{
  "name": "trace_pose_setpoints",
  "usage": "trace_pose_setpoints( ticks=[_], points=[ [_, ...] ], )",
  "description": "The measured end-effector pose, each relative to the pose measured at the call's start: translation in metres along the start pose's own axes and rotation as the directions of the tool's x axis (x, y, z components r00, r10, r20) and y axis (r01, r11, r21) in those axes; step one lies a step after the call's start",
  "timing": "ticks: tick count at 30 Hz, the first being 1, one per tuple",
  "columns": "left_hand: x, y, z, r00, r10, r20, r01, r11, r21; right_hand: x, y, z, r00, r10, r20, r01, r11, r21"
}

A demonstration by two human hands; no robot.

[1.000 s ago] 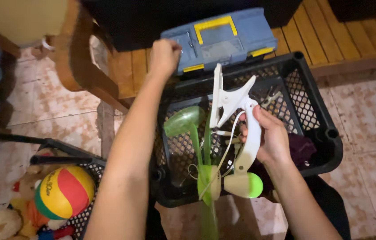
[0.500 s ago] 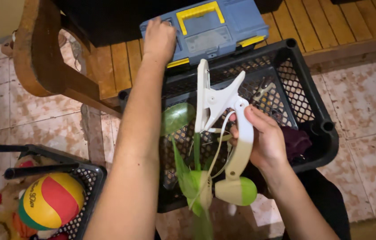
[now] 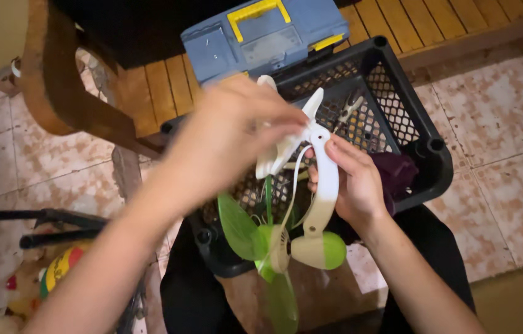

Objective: The person disassembles a small electric fan by removing the blade assembly and base, then wipes the base with a cloth. They reassemble the fan by reattaching the blade assembly and securing it with a screwdriver.

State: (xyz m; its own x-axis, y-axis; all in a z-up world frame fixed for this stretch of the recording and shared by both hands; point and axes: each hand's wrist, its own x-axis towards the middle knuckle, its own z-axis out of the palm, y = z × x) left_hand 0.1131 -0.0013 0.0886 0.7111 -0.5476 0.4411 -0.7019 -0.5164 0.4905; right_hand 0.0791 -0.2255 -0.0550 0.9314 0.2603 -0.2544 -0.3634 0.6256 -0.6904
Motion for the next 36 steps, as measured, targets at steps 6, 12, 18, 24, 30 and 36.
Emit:
trace_pose_setpoints(
  ticks=[6, 12, 18, 24, 30, 36],
  points=[
    [0.023, 0.025, 0.032, 0.97, -0.151, 0.192, 0.156, 0.988, -0.012, -0.02, -0.004, 0.015, 0.999, -0.021, 0.03, 0.021, 1.0, 0.011],
    [0.034, 0.031, 0.029, 0.95, -0.176, 0.258, 0.188, 0.982, -0.022, -0.027, -0.013, 0.01, 0.998, -0.023, 0.064, 0.019, 0.998, 0.052],
    [0.044, 0.035, 0.019, 0.954, -0.112, 0.276, 0.12, 0.993, -0.009, -0.036, -0.018, 0.014, 0.997, -0.015, 0.081, 0.007, 0.996, 0.09],
    [0.042, 0.035, 0.021, 0.946, -0.144, 0.292, 0.16, 0.987, -0.03, -0.046, -0.019, 0.021, 0.997, -0.046, 0.063, 0.043, 0.998, 0.047],
    [0.033, 0.034, 0.03, 0.933, -0.193, 0.303, 0.196, 0.98, 0.02, -0.05, -0.017, 0.025, 0.997, -0.055, 0.063, 0.053, 0.998, 0.037],
    [0.034, 0.037, 0.032, 0.927, -0.22, 0.303, 0.198, 0.975, 0.1, -0.049, -0.015, 0.028, 0.996, -0.061, 0.067, 0.06, 0.998, 0.02]
  ],
)
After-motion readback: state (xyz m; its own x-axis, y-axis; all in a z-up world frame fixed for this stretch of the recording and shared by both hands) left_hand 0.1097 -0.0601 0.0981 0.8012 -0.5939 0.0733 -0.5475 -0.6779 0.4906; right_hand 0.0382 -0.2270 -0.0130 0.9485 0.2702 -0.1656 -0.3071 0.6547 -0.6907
